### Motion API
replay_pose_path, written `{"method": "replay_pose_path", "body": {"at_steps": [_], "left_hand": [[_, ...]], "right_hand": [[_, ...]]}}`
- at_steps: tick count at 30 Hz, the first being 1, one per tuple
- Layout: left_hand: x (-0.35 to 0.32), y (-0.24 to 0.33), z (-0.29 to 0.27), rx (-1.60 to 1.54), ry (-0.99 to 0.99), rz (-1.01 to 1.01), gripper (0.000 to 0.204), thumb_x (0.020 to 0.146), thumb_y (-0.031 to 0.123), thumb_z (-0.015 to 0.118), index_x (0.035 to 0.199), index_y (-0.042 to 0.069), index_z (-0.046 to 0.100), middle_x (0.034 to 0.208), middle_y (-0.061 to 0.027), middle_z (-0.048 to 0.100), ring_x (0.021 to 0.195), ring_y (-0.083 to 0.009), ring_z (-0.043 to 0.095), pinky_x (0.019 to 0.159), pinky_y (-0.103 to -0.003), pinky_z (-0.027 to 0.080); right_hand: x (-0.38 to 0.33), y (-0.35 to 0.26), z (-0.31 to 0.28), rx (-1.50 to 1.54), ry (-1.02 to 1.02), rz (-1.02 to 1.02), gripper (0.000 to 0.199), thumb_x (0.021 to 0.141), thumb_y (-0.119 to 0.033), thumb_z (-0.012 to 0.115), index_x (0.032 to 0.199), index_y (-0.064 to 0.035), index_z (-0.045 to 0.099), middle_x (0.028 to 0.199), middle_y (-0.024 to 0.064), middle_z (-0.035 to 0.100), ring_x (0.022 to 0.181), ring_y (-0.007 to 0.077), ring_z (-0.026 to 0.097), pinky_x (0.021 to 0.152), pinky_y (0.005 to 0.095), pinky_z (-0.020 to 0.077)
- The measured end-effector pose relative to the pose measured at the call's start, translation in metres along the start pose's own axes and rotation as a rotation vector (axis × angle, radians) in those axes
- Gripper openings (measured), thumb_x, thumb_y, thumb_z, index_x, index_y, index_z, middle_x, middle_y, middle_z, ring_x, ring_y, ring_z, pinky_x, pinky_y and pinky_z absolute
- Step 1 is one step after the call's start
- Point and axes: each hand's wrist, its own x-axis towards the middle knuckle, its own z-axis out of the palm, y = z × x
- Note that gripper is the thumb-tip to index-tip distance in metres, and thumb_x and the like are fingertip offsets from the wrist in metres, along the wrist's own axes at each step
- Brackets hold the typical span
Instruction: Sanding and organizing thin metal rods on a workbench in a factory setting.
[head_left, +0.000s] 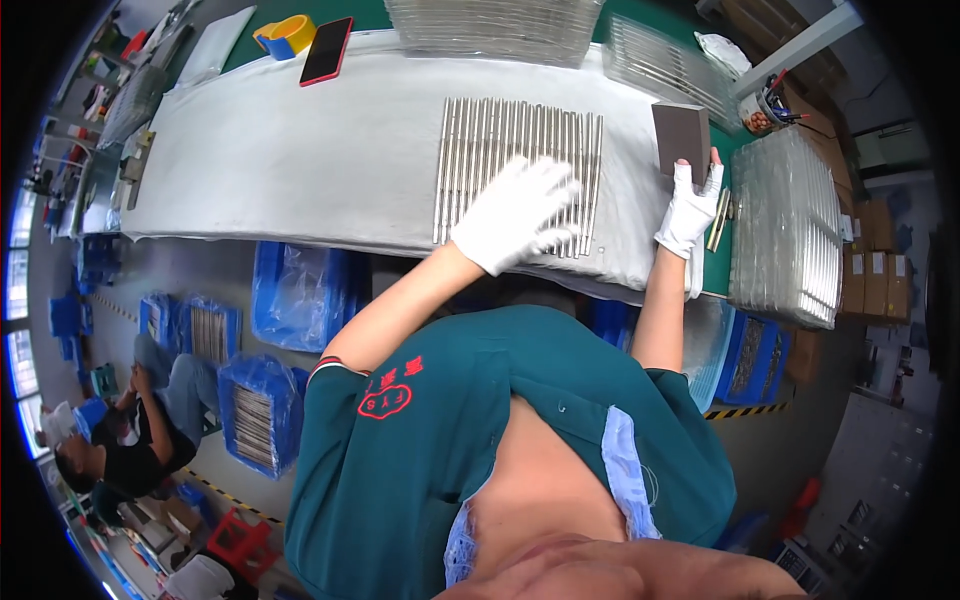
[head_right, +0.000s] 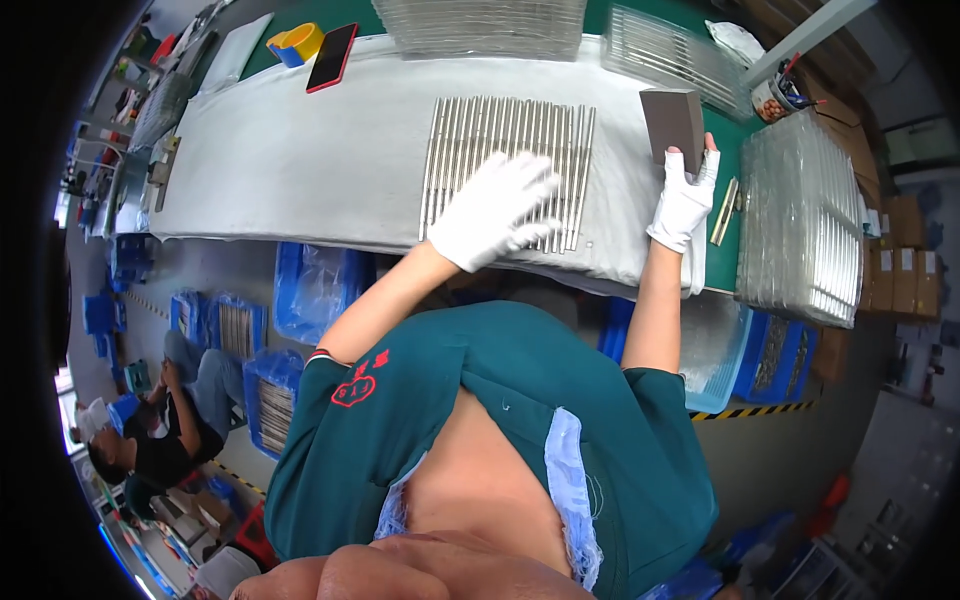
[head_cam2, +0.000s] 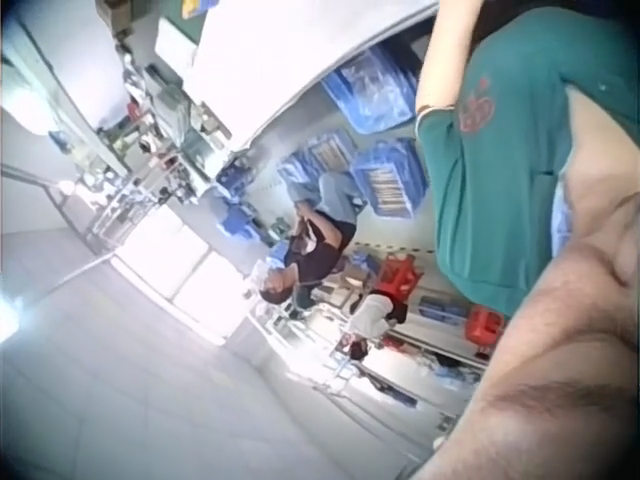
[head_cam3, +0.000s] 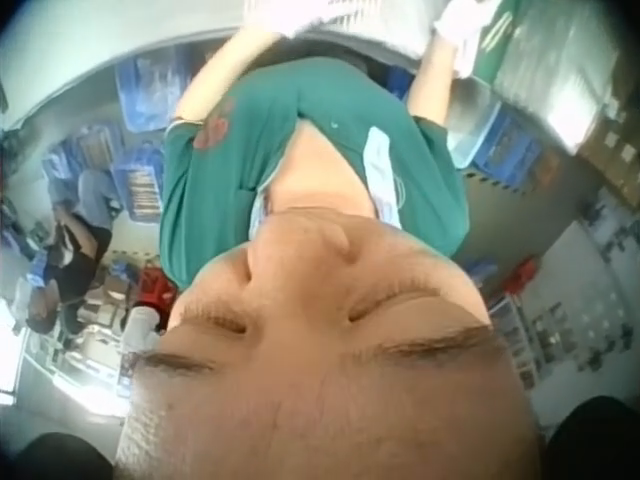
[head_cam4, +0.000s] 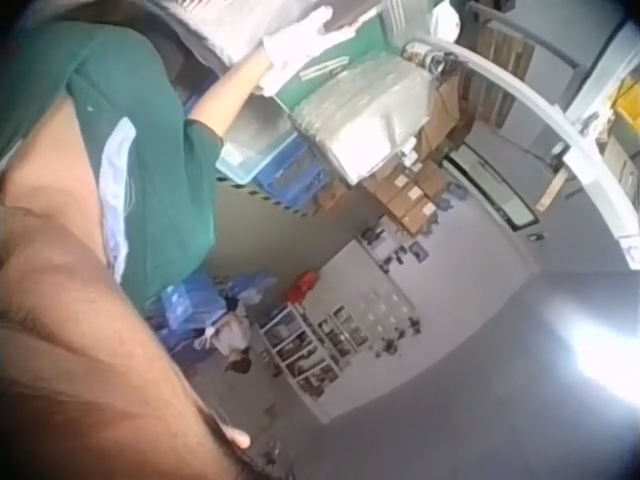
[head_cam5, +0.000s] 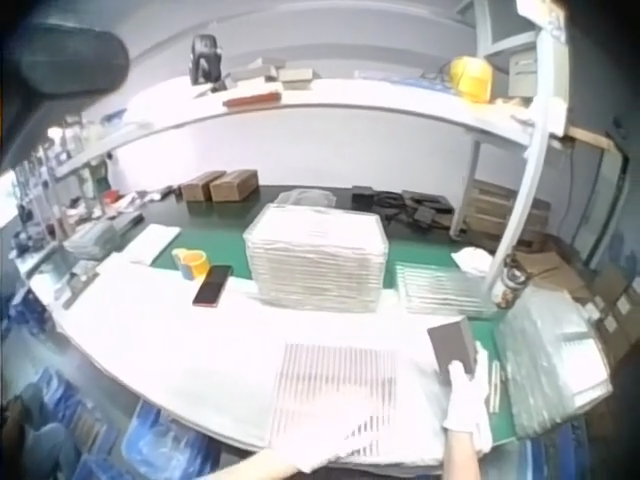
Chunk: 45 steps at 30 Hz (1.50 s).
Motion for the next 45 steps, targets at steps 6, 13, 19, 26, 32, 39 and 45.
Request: {"method": "replay_pose_path", "body": {"at_steps": [6,13,19,26,32,39,45], "left_hand": [[-0.028,-0.059,-0.043,0.237,-0.198,-0.456,0.061,0.091,0.05,0.054,0.127,0.001,0.058,0.134,-0.0237,0.053,0.126,-0.0373,0.047,0.105,-0.046,0.035],[-0.073,-0.094,-0.024,0.359,-0.124,-0.481,0.045,0.095,0.041,0.051,0.12,0.006,0.064,0.131,-0.0173,0.058,0.126,-0.0361,0.048,0.105,-0.047,0.035],[-0.075,-0.091,-0.024,0.283,-0.124,-0.493,0.045,0.096,0.04,0.051,0.124,0.006,0.062,0.133,-0.0155,0.057,0.127,-0.0345,0.049,0.106,-0.049,0.035],[-0.075,-0.089,-0.02,0.292,-0.076,-0.516,0.042,0.097,0.039,0.051,0.124,0.009,0.062,0.133,-0.0131,0.058,0.128,-0.0325,0.049,0.109,-0.05,0.033],[-0.082,-0.099,-0.015,0.291,-0.066,-0.484,0.038,0.097,0.036,0.05,0.124,0.011,0.063,0.132,-0.0113,0.059,0.128,-0.0315,0.05,0.109,-0.049,0.033],[-0.083,-0.096,-0.018,0.289,-0.086,-0.472,0.036,0.098,0.032,0.05,0.125,0.012,0.062,0.135,-0.01,0.057,0.129,-0.0305,0.049,0.11,-0.048,0.032],[-0.066,-0.095,-0.013,0.159,0.018,-0.477,0.038,0.098,0.033,0.049,0.126,0.008,0.06,0.134,-0.0146,0.056,0.128,-0.0334,0.049,0.108,-0.048,0.033]], "right_hand": [[0.008,0.02,-0.008,-0.385,-0.058,0.007,0.046,0.082,-0.026,0.075,0.125,-0.0142,0.061,0.106,0.0124,0.066,0.1,0.024,0.063,0.085,0.0348,0.0511],[0.011,0.012,-0.007,-0.628,-0.073,-0.067,0.043,0.079,-0.035,0.073,0.113,-0.0099,0.066,0.107,0.0141,0.066,0.098,0.0324,0.061,0.083,0.0418,0.0481],[0.012,0.021,-0.009,-0.757,0.074,-0.412,0.066,0.075,-0.031,0.078,0.13,-0.0048,0.055,0.136,0.0155,0.053,0.131,0.0403,0.042,0.112,0.0483,0.0302],[0.0,-0.008,0.005,-0.373,-0.133,-0.591,0.034,0.075,-0.003,0.074,0.108,-0.0058,0.069,0.108,0.0111,0.068,0.1,0.0298,0.065,0.09,0.0379,0.0509],[-0.018,-0.031,0.026,-0.65,-0.733,-0.213,0.027,0.089,-0.025,0.062,0.108,-0.0075,0.07,0.108,0.0138,0.069,0.102,0.0298,0.065,0.089,0.0347,0.0506],[-0.027,-0.033,0.033,-0.806,-0.789,-0.242,0.029,0.09,-0.025,0.056,0.115,-0.0117,0.065,0.11,0.0118,0.067,0.1,0.0308,0.065,0.087,0.0368,0.0509],[-0.007,-0.022,0.061,-0.678,-0.79,-0.513,0.039,0.088,-0.037,0.059,0.113,-0.0084,0.064,0.113,0.0111,0.066,0.103,0.03,0.062,0.091,0.0392,0.0488]]}}
